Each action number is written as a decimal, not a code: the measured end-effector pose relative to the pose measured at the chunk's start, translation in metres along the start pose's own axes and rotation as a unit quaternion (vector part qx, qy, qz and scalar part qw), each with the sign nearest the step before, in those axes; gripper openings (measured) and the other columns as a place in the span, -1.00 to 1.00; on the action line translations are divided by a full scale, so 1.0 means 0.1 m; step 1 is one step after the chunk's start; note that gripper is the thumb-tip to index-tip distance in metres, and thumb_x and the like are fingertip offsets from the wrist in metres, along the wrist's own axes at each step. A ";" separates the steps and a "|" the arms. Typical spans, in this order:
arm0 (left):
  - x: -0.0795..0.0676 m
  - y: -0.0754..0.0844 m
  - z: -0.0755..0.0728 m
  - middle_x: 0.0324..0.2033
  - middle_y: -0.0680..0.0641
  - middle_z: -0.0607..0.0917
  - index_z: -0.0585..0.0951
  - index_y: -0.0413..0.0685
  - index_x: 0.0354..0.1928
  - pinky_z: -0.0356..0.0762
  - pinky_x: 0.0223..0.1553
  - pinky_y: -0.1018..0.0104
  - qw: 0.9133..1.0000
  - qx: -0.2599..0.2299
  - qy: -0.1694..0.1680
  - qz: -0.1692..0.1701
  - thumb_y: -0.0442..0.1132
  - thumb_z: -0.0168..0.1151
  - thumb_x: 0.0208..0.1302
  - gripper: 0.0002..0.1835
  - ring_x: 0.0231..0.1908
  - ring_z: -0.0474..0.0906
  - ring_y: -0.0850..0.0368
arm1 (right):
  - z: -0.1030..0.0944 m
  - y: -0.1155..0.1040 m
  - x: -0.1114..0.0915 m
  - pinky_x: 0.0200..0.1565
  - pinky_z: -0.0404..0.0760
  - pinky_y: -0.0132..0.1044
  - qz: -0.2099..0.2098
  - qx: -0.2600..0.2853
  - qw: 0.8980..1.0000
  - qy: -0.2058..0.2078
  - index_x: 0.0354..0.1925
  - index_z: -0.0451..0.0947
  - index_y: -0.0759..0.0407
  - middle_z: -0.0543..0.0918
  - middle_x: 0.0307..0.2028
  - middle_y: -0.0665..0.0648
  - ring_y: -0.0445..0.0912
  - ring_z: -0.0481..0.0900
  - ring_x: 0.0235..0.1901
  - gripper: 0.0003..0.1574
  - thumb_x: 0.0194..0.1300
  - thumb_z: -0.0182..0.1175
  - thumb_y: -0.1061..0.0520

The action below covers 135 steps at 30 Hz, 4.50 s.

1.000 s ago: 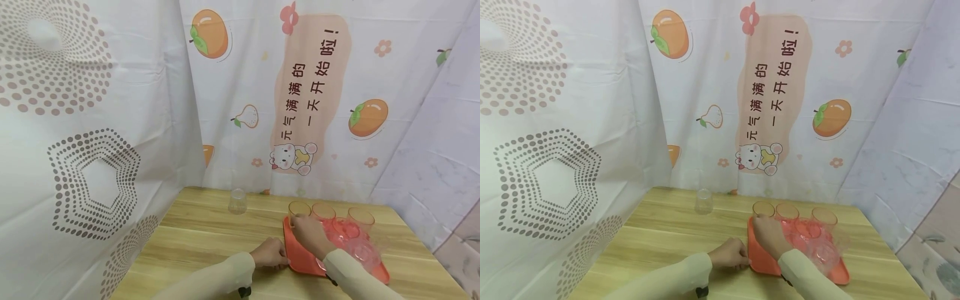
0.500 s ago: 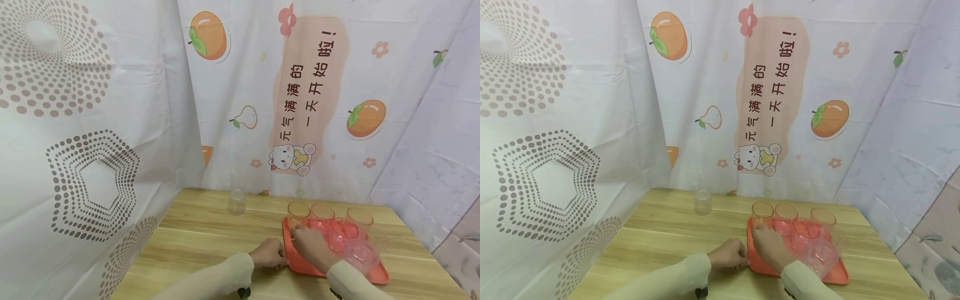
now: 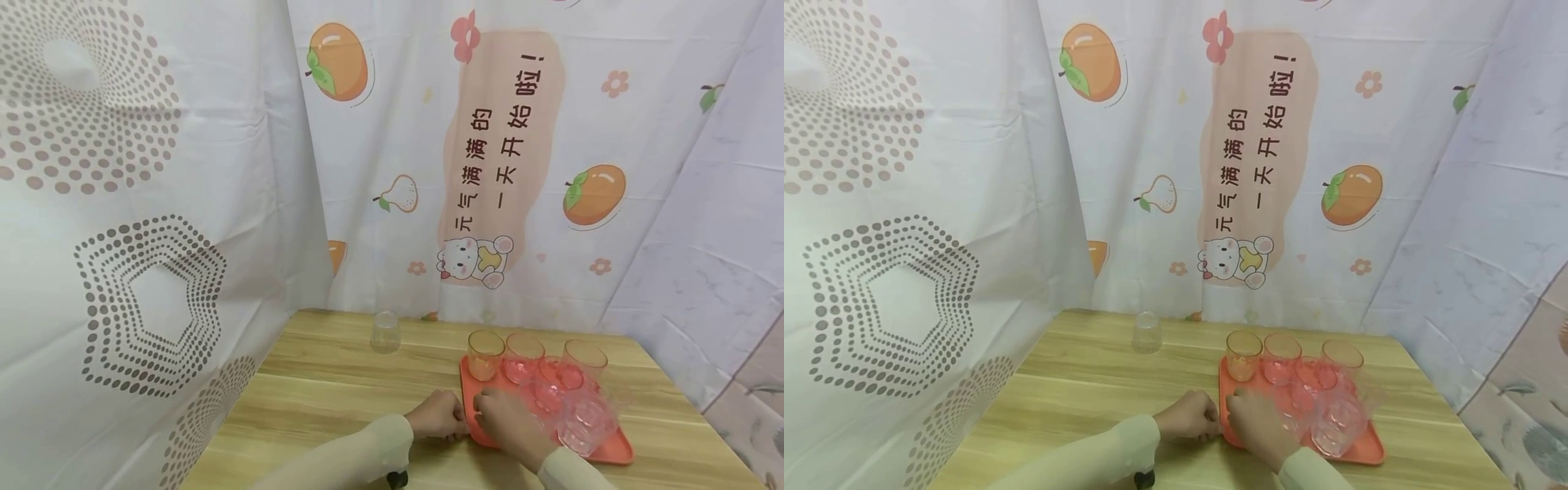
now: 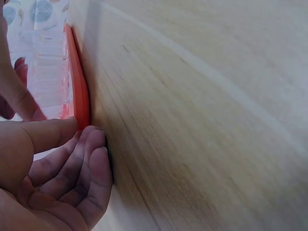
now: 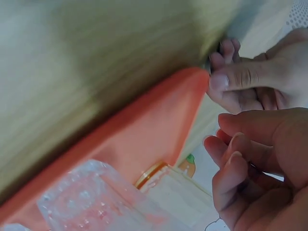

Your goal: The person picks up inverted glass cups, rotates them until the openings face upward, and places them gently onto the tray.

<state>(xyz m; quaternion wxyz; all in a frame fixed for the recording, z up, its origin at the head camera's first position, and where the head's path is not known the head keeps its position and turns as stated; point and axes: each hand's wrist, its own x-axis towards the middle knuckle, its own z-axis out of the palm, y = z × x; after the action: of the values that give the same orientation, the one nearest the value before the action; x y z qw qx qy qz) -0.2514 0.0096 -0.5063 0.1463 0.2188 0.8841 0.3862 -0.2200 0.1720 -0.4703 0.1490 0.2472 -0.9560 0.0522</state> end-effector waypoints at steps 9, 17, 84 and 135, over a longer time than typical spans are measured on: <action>0.00 -0.01 0.01 -0.74 0.07 0.60 0.65 -0.05 -0.64 0.41 -0.70 0.42 1.000 -0.005 -0.005 0.003 -0.39 0.33 0.10 -0.80 -0.73 0.47 0.25 | 0.06 -0.02 -0.16 -0.60 0.45 -0.33 -0.016 0.021 1.000 -0.006 -0.58 0.57 0.08 0.45 -0.60 -0.05 -0.18 0.45 -0.65 -0.82 -0.08 0.44 0.17; 0.01 -0.01 0.00 -0.74 0.07 0.60 0.66 -0.04 -0.63 0.42 -0.70 0.42 1.000 -0.004 -0.009 0.002 -0.38 0.33 0.10 -0.81 -0.72 0.48 0.25 | 0.13 -0.01 -0.23 -0.60 0.43 -0.35 -0.028 0.046 0.999 0.001 -0.58 0.57 0.09 0.47 -0.60 -0.05 -0.19 0.44 -0.65 -0.83 -0.02 0.40 0.18; 0.49 -0.86 -1.91 -0.30 -0.19 0.48 0.53 -0.27 -0.31 0.46 -0.31 0.13 0.913 0.340 0.226 -0.004 0.04 0.28 0.16 -0.56 -0.26 0.38 -0.06 | 0.28 -0.11 -0.29 -0.70 0.22 -0.31 0.002 0.031 1.000 0.004 -0.70 0.35 -0.05 0.28 -0.65 -0.16 -0.23 0.30 -0.70 -0.64 -0.03 0.34 0.19; 0.48 -0.89 -1.92 -0.12 -0.25 0.54 0.50 -0.39 -0.07 0.50 -0.09 0.07 0.949 0.238 0.201 -0.046 0.15 0.31 0.11 -0.33 -0.12 0.47 -0.10 | 0.30 -0.14 -0.29 -0.67 0.22 -0.30 0.006 0.016 1.000 0.013 -0.69 0.32 -0.06 0.27 -0.65 -0.15 -0.23 0.30 -0.69 -0.61 -0.08 0.37 0.18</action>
<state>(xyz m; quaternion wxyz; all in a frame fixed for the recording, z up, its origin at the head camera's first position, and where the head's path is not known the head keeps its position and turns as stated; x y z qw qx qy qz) -0.3987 -0.1388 -0.4504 -0.0734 0.1238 0.9705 0.1935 -0.1966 0.1676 -0.5071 0.1566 0.2434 -0.9545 0.0715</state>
